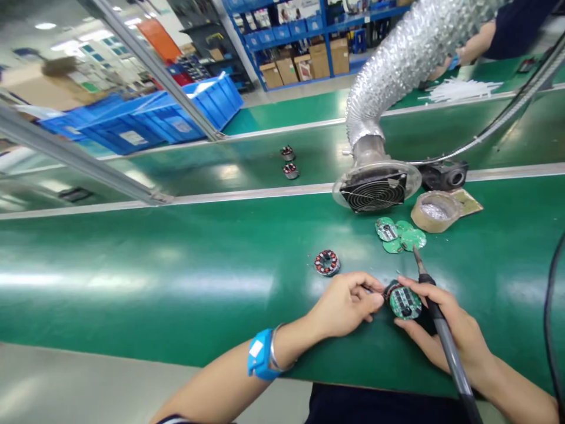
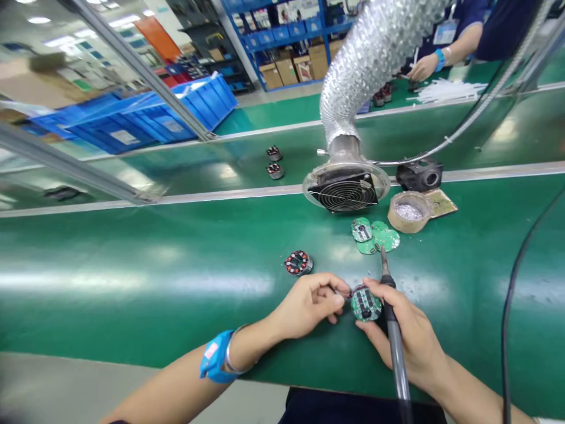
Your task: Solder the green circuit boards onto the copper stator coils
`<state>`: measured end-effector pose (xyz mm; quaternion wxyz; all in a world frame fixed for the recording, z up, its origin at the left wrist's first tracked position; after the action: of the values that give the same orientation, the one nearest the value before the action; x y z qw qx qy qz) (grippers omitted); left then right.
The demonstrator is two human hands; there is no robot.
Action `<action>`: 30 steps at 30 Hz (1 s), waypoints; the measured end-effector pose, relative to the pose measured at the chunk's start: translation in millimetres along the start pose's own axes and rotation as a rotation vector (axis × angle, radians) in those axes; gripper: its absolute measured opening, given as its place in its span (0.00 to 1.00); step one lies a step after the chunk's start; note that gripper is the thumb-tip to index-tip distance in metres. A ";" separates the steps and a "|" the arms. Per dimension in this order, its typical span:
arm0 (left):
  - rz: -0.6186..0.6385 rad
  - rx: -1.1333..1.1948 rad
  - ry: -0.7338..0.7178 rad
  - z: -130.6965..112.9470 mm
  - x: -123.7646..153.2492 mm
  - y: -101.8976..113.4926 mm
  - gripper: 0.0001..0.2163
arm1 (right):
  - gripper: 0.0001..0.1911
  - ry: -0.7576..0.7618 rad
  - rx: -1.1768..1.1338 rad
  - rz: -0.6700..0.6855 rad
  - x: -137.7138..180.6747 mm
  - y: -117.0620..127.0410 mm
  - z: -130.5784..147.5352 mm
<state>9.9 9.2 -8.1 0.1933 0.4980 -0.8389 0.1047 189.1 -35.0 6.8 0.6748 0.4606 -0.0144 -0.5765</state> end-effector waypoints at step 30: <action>0.443 0.380 0.399 7.5 -17.5 -20.9 0.26 | 0.27 0.194 -0.354 0.125 1.0 7.7 4.9</action>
<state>34.0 10.3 -22.7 0.2299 0.3006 -0.8379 0.3933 192.6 -39.4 14.0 0.7779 0.3862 0.1236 -0.4801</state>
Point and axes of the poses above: each hand's wrist, its own x-axis away from the middle knuckle, its own y-axis out of the back of the hand, z = x × y, the point moved 5 cm from there along -x, towards the middle knuckle, and after that the axes turned 8 degrees about y, right-handed, at the moved point
